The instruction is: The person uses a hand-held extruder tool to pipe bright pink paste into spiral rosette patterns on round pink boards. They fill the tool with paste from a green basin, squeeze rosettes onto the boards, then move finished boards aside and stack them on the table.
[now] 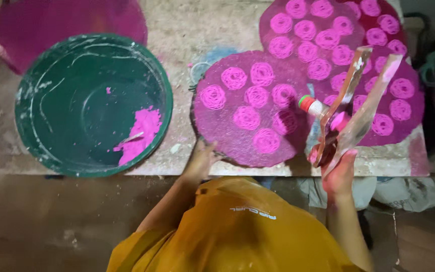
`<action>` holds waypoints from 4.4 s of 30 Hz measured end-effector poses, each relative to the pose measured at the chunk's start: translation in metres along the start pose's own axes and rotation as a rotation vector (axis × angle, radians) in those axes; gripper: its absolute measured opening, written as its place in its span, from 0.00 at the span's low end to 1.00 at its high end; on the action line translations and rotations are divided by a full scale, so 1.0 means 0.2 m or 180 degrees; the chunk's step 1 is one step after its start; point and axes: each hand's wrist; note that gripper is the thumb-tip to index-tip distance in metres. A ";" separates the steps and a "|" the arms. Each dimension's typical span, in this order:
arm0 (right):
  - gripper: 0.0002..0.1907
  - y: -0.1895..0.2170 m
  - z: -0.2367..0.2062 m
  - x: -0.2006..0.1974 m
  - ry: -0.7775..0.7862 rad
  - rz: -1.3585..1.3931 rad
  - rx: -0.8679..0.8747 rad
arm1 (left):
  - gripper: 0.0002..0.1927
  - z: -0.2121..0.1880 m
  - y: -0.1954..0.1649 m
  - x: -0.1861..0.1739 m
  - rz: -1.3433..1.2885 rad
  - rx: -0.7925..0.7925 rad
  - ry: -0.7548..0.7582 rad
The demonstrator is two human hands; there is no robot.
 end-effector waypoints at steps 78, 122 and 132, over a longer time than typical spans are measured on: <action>0.33 0.28 0.41 0.60 0.1162 -0.3552 0.2203 | 0.24 0.23 -0.43 0.12 -0.2480 0.1206 0.0575; 0.25 0.41 0.18 0.46 0.0599 -0.3847 0.0972 | 0.35 0.22 -0.15 0.16 0.0371 0.0695 0.1622; 0.25 0.28 0.20 0.37 0.0523 -0.3636 0.0540 | 0.48 0.28 0.01 0.23 0.0698 -0.0073 0.1443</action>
Point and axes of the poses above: each hand's wrist, its own z-axis towards the middle knuckle, its own x-axis out of the palm, y = z × x, and after that the axes turned 11 degrees about x, right-handed
